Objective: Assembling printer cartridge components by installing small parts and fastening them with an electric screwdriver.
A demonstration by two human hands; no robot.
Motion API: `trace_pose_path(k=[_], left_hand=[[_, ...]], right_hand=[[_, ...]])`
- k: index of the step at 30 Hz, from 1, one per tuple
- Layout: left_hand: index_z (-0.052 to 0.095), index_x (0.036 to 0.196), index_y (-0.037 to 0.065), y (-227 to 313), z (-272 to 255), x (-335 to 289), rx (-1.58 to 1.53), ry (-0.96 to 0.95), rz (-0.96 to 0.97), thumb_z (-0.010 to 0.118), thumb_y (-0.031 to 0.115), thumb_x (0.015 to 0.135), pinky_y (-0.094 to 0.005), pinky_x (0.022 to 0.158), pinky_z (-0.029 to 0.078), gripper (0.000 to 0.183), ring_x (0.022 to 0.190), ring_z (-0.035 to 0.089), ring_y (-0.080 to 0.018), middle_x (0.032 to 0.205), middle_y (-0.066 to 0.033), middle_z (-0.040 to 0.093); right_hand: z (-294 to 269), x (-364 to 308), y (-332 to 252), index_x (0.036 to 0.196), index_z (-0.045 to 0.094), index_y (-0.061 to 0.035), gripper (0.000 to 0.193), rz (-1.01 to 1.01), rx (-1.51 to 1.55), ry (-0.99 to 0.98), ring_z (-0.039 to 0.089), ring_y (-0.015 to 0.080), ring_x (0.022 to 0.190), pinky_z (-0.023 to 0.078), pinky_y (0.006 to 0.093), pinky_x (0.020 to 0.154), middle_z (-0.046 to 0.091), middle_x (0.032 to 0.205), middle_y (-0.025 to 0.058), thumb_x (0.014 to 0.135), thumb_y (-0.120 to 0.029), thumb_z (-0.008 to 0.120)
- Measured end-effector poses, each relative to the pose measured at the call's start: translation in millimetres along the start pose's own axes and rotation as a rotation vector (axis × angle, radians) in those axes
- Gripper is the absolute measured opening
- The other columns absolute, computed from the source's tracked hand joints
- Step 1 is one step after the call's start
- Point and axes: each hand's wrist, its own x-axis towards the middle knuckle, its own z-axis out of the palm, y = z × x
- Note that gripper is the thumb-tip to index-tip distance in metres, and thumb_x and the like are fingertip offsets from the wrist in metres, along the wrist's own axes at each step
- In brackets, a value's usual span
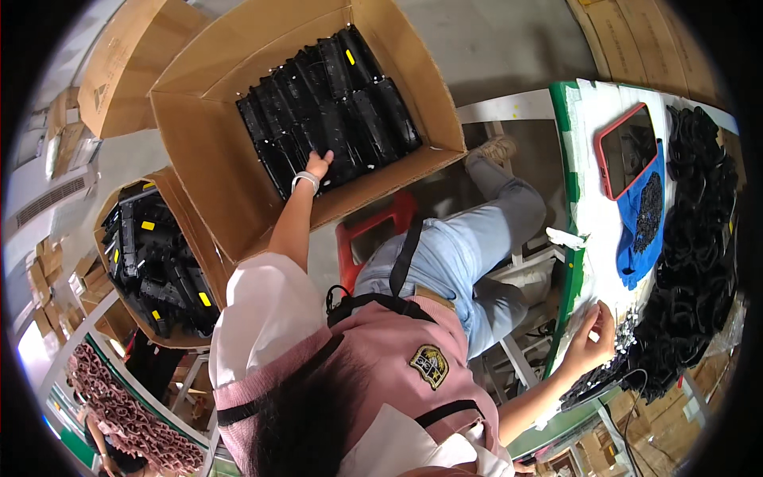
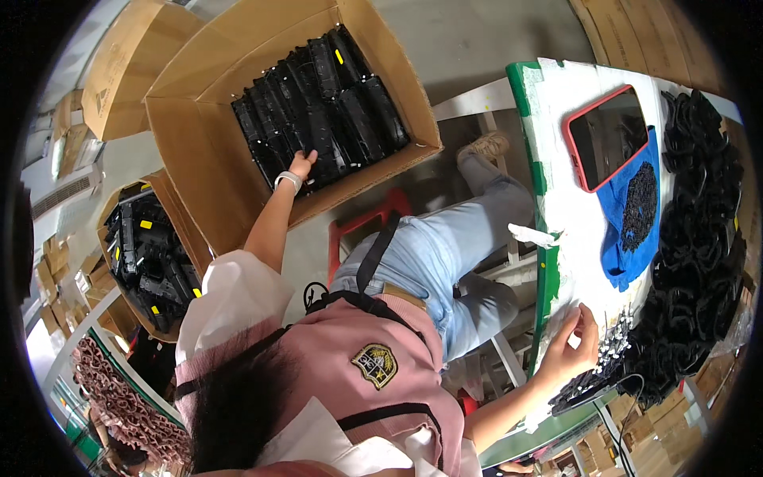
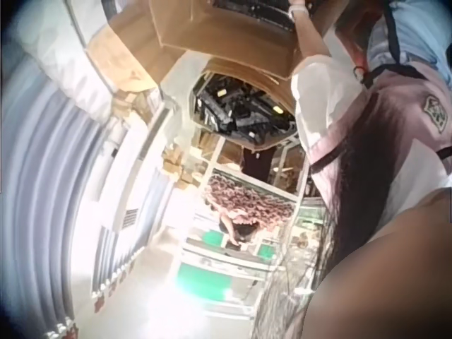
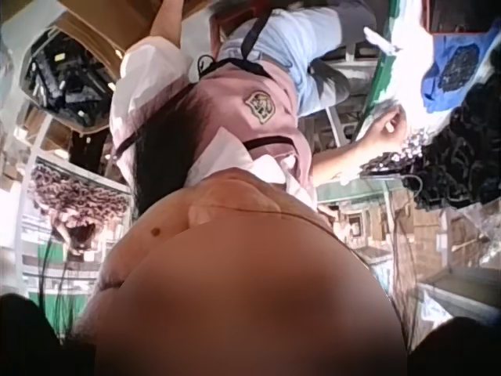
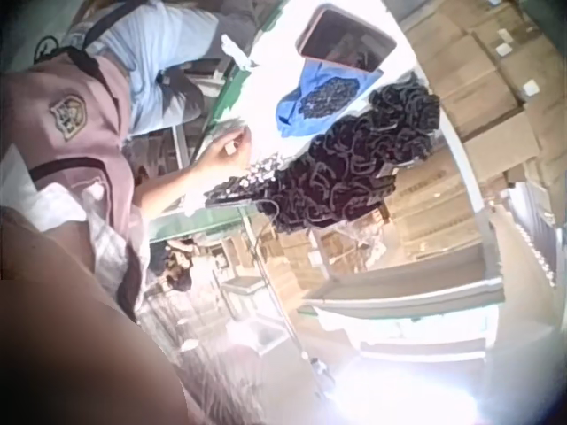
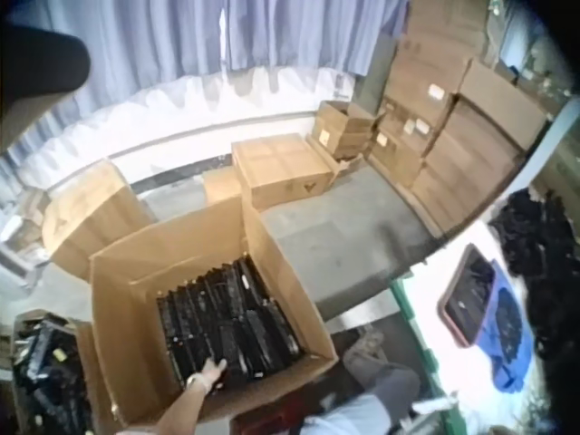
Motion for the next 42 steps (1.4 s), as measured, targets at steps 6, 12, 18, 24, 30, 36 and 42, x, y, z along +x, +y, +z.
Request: trace_pose_path(k=[6,12,18,24,30,36,42], left_hand=[[0.025,0.144,0.011,37.4,43.7,-32.3,0.01,-0.785,-0.32,0.055,0.025,0.09,-0.044,0.093,0.039,0.063,0.118,0.048,-0.0262,0.135,-0.0159,0.045],[0.056,0.124,0.011,39.4,81.4,-11.5,0.491,-0.931,0.137,0.045,0.021,0.091,-0.0315,0.054,0.042,0.036,0.063,0.049,-0.0127,0.085,-0.0024,0.061],[0.064,0.096,0.011,96.6,29.8,-36.4,0.351,-0.791,0.104,0.058,0.022,0.085,-0.0271,0.042,0.038,0.017,0.06,0.059,-0.0121,0.073,-0.0017,0.064],[0.061,0.101,0.011,301.2,-13.4,-131.5,-0.277,-0.325,0.424,0.057,0.02,0.088,-0.0224,0.052,0.042,0.017,0.073,0.061,-0.0089,0.086,-0.0005,0.065],[0.06,0.106,0.006,506.8,15.4,-342.2,-0.488,-0.476,1.055,0.055,0.016,0.091,-0.02,0.074,0.044,0.019,0.09,0.059,-0.0098,0.097,-0.0031,0.062],[0.061,0.1,0.001,605.8,181.6,-539.6,-0.053,-0.898,1.701,0.055,0.018,0.092,-0.0216,0.073,0.042,0.019,0.081,0.054,-0.0081,0.087,0.0,0.06],[0.062,0.098,0.0,645.7,299.7,-663.2,0.275,-0.444,2.121,0.062,0.043,0.083,-0.0364,0.077,0.049,0.047,0.086,0.063,-0.0284,0.092,-0.0151,0.065]], right_hand=[[1.2,-1.7,0.3,0.093,0.067,-0.0001,0.011,-0.023,-0.073,0.025,0.06,0.0115,0.057,0.047,0.0239,0.052,0.066,0.072,0.0074,0.086,-0.007,0.062],[-14.5,3.6,-5.3,0.09,0.066,0.0005,0.01,0.103,-0.002,0.029,0.064,0.0186,0.061,0.05,0.0273,0.058,0.066,0.075,0.0121,0.082,-0.004,0.061],[7.9,12.8,9.1,0.079,0.062,-0.0038,0.005,0.027,0.222,0.04,0.062,0.0287,0.063,0.05,0.0358,0.058,0.063,0.072,0.0117,0.074,-0.003,0.062],[-14.1,-1.8,24.1,0.083,0.064,-0.0065,0.008,-0.058,0.368,0.09,0.059,0.0282,0.063,0.047,0.0361,0.054,0.058,0.07,0.0092,0.074,-0.007,0.064],[-11.2,-20.4,44.5,0.085,0.064,-0.0063,0.013,-0.145,0.561,0.139,0.056,0.0254,0.066,0.046,0.0346,0.058,0.053,0.071,0.0073,0.071,-0.005,0.065],[-5.9,-27.9,51.1,0.082,0.059,-0.0051,0.012,-0.223,0.463,0.272,0.054,0.0261,0.075,0.046,0.0354,0.066,0.051,0.077,0.0085,0.071,-0.007,0.063],[1.1,-35.7,50.8,0.078,0.057,-0.0051,0.01,-0.256,0.475,0.315,0.052,0.0257,0.078,0.045,0.0355,0.068,0.05,0.078,0.0084,0.07,-0.007,0.062]])
